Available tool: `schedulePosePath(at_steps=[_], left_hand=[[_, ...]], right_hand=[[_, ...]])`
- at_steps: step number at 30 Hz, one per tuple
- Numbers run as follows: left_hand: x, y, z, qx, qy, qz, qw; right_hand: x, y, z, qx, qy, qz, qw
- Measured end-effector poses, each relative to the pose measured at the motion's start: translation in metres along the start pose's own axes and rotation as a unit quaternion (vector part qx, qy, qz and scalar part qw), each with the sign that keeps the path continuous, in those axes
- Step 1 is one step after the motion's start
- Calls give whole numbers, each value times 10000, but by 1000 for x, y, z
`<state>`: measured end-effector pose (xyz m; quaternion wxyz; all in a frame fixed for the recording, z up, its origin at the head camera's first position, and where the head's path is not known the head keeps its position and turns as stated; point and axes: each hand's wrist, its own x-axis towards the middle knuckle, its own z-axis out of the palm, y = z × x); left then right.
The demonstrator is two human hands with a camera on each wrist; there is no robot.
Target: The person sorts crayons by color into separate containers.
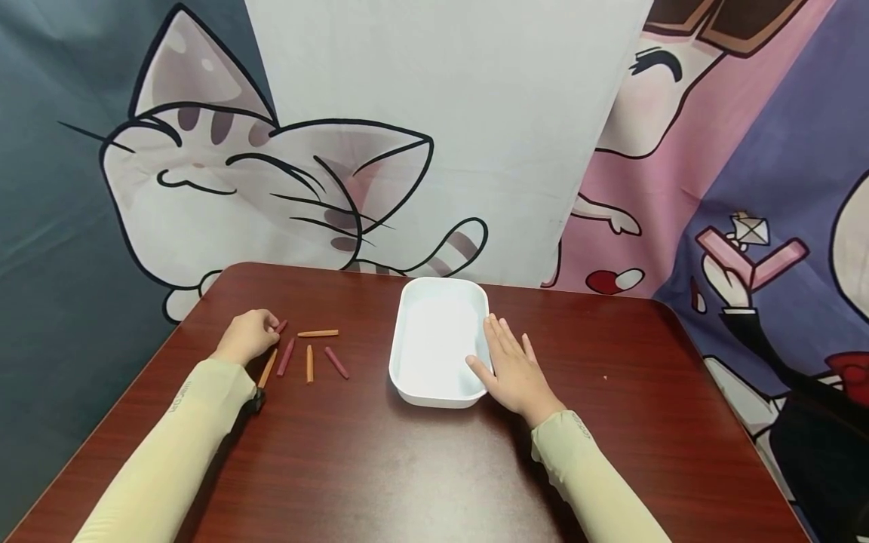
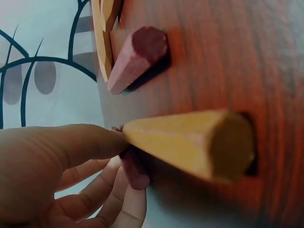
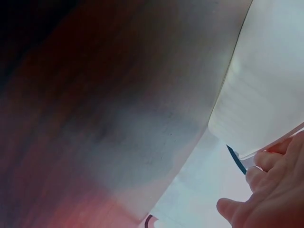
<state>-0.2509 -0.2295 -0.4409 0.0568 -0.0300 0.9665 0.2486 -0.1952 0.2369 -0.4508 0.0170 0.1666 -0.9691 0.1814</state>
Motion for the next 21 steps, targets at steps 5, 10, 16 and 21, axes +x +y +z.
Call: schedulePosePath(at_steps=[5, 10, 16, 21], left_hand=[[1, 0, 1, 49, 73, 10, 10000], [-2, 4, -3, -118, 239, 99, 9996], [-7, 25, -6, -559, 525, 467, 9960], [-8, 49, -6, -1058, 540, 819, 9895]], right_hand=[[-1, 1, 0, -47, -11, -59, 10000], [-2, 1, 0, -144, 50, -197, 9997], [-2, 2, 0, -195, 102, -307, 9993], [-2, 1, 0, -199, 50, -291, 9994]])
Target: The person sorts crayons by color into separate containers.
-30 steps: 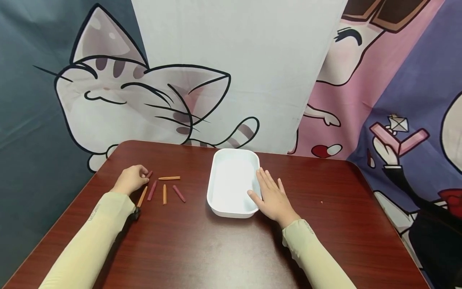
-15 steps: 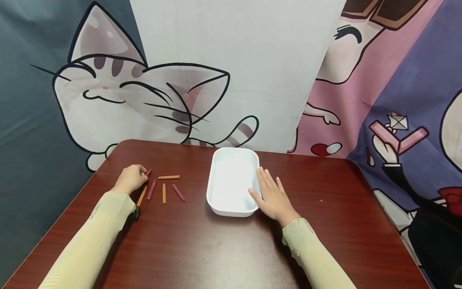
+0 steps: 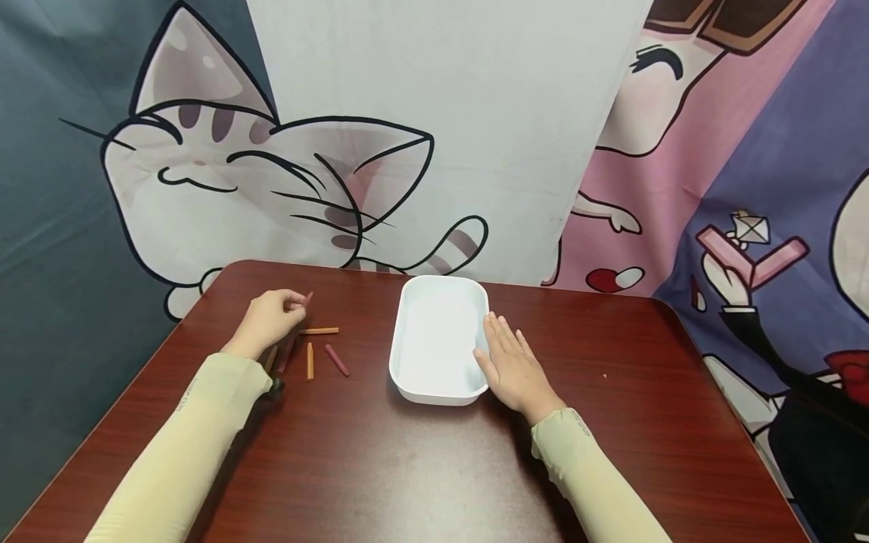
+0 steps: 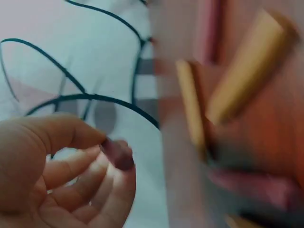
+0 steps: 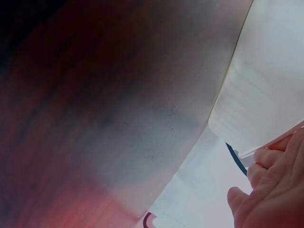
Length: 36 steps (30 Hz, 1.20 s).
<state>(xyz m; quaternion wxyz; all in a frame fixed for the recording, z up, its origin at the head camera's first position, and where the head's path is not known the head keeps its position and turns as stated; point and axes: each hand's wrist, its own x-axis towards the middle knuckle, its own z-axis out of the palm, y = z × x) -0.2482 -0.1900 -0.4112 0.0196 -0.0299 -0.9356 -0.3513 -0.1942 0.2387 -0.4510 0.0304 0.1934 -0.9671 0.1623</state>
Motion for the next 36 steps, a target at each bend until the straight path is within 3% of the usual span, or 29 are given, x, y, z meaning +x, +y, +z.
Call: schedulePosePath(at_steps=[5, 7, 9, 12, 14, 16, 18, 23, 27, 34, 36], left_hand=[[3, 25, 10, -694, -146, 250, 9972], [3, 37, 17, -1232, -332, 191, 9916], [4, 50, 25, -1894, -570, 55, 9802], [4, 67, 37, -2959, -930, -213, 9504], [4, 77, 46, -3434, -1099, -303, 9322], [4, 85, 54, -3700, -1218, -369, 9203], [4, 93, 63, -3835, -1295, -397, 9136], [4, 114, 83, -3795, -1388, -626, 9126], [5, 129, 97, -3552, -1488, -862, 9189], [6, 144, 121, -2879, -1506, -926, 9412], [7, 145, 127, -2775, -1493, -921, 9446]], right_hand=[[0, -1, -1, -11, -13, 41, 10000], [0, -1, -1, -11, -7, 49, 10000], [-1, -1, -1, -19, 10, 56, 10000], [-1, -1, -1, -32, 63, 63, 10000], [-1, -2, -1, -54, 94, 65, 9999], [-1, -1, -1, -69, 106, 65, 9999], [0, -1, -1, -79, 93, 59, 9999], [1, 0, -1, -104, 24, 87, 9999], [1, 0, -1, -90, 48, 94, 9999], [2, 0, 0, -112, 8, 109, 9999], [2, 0, -1, -105, -11, 99, 9999]])
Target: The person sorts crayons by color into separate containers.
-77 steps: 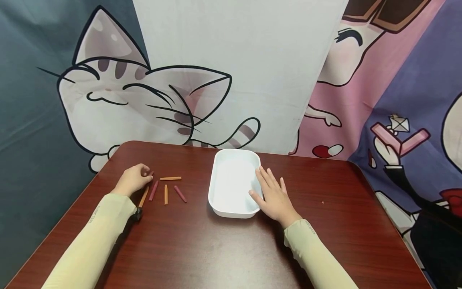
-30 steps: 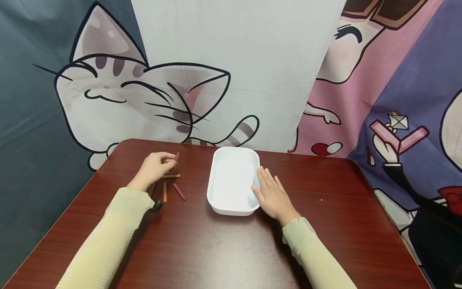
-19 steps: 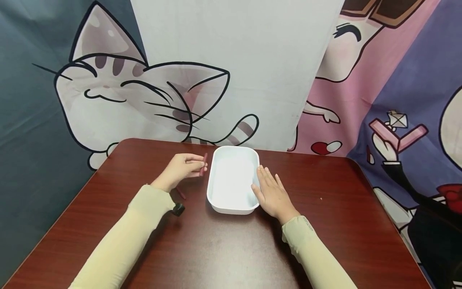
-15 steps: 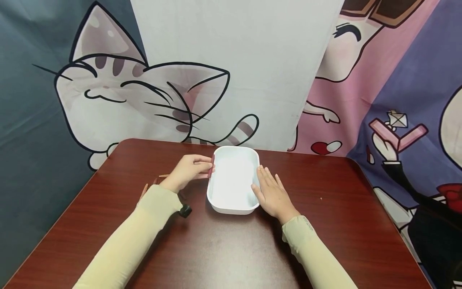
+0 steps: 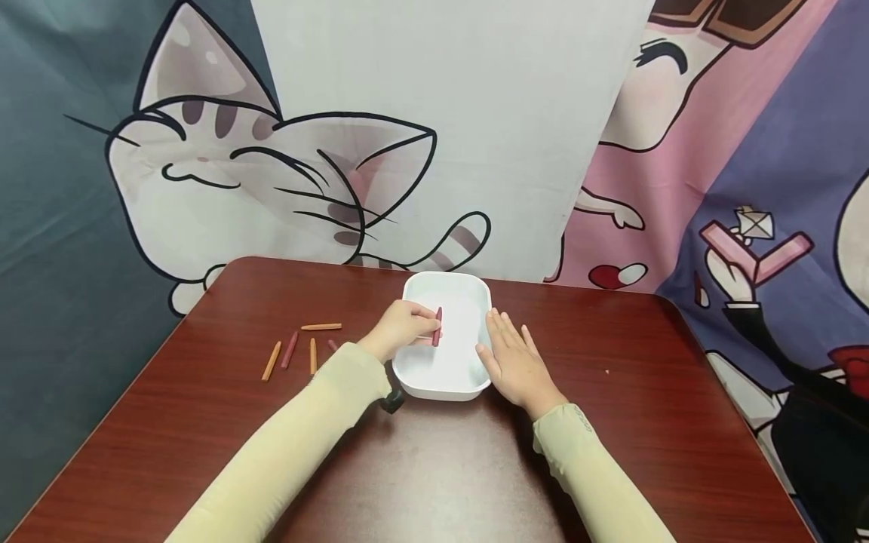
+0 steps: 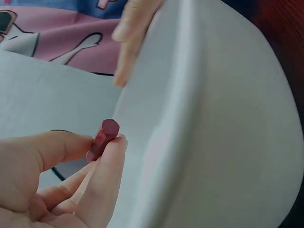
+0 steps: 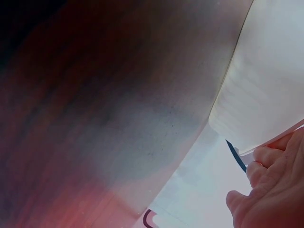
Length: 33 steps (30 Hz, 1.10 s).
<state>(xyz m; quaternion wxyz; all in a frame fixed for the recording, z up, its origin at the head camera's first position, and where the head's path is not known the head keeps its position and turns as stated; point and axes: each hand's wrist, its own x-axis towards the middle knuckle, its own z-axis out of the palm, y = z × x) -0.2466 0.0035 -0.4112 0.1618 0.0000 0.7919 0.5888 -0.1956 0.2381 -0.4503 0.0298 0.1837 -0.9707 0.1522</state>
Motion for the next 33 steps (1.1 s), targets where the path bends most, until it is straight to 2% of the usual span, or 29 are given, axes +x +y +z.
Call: schedulePosePath(at_steps=[3, 7, 12, 17, 21, 26, 31, 33], left_hand=[[4, 0, 8, -9, -69, 65, 10000], [5, 0, 15, -97, -385, 122, 9991], [3, -2, 18, -29, -623, 94, 9980], [-4, -2, 13, 557, -665, 623, 9943], [-12, -2, 6, 798, -627, 1035, 9894], [-25, -3, -8, 1083, -283, 1430, 9834], [-37, -11, -32, 1304, 359, 1839, 9736], [-41, -18, -44, 1447, 653, 1997, 9669]], right_hand=[[0, 0, 0, 0, -9, 8, 10000], [0, 0, 0, 27, 25, 0, 10000], [1, -1, 1, 68, 62, -50, 9999], [0, 0, 1, 50, 78, -29, 10000], [0, 1, 0, 53, 52, -12, 10000], [2, 3, 1, 54, -46, 36, 10000], [2, 4, 2, 70, -62, 33, 10000], [2, 4, 2, 66, -44, 22, 10000]])
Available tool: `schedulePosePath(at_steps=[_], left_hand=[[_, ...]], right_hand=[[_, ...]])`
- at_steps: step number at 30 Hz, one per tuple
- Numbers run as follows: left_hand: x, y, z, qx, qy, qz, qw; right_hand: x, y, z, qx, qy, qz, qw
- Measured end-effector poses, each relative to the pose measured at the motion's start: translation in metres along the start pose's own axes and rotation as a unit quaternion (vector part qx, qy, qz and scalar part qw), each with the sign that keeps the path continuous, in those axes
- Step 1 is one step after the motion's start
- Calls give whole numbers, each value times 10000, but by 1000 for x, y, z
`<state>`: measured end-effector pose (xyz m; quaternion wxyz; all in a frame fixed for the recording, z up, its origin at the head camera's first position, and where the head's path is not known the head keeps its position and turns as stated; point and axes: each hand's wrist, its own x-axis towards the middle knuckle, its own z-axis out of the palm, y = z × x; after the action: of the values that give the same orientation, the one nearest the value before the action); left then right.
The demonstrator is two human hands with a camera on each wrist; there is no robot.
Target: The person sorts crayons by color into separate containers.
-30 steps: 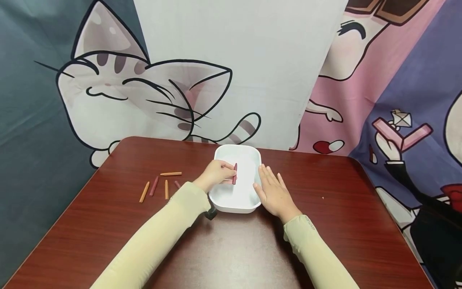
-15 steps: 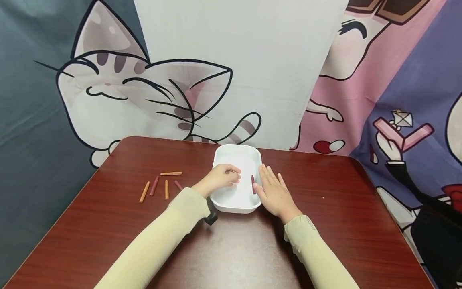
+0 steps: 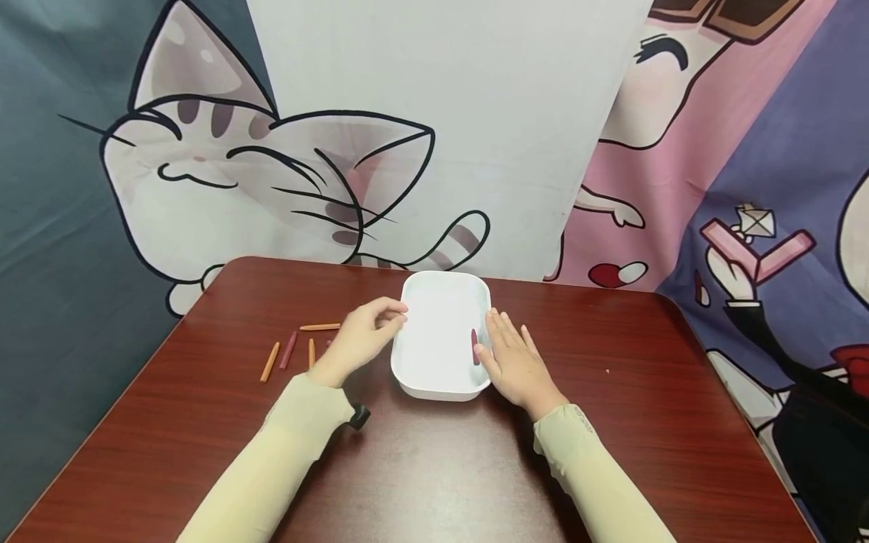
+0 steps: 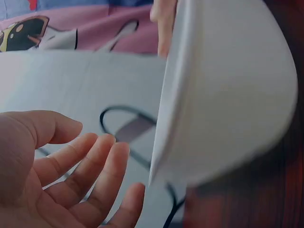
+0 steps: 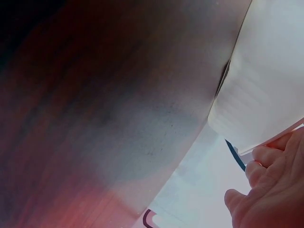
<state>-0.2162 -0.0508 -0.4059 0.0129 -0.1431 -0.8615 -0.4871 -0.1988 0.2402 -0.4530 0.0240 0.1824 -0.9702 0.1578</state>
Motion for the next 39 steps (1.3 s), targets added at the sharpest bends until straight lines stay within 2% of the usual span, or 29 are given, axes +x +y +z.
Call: schedulePosePath(at_steps=[5, 7, 10, 15, 20, 25, 28, 34, 39], left_hand=[[-14, -20, -29, 644, 656, 117, 9957], [-19, -27, -41, 863, 818, 36, 9929], [-25, -39, -58, 1074, 894, -176, 9900], [-36, -60, -83, 1396, 835, -613, 9848], [-46, -76, -103, 1612, 882, -955, 9783], [-56, -89, -114, 1861, 832, -1431, 9685], [-59, -96, -118, 2031, 733, -1608, 9631], [-63, -103, -118, 2105, 531, -2091, 9535], [-64, -106, -117, 2109, 547, -2320, 9480]], right_hand=[[0, -1, 0, 36, 2, -6, 10000], [0, -1, 0, 41, -14, 5, 10000], [0, 0, -1, 12, -17, 21, 10000], [1, 0, -2, 31, -18, -7, 10000], [1, -1, -3, 61, -15, 22, 10000], [0, -1, -2, 121, -84, 64, 9999], [0, 0, -2, 109, -50, 70, 9999], [-1, 0, -2, 121, -50, 75, 9999], [-1, -2, -2, 113, -60, 76, 9999]])
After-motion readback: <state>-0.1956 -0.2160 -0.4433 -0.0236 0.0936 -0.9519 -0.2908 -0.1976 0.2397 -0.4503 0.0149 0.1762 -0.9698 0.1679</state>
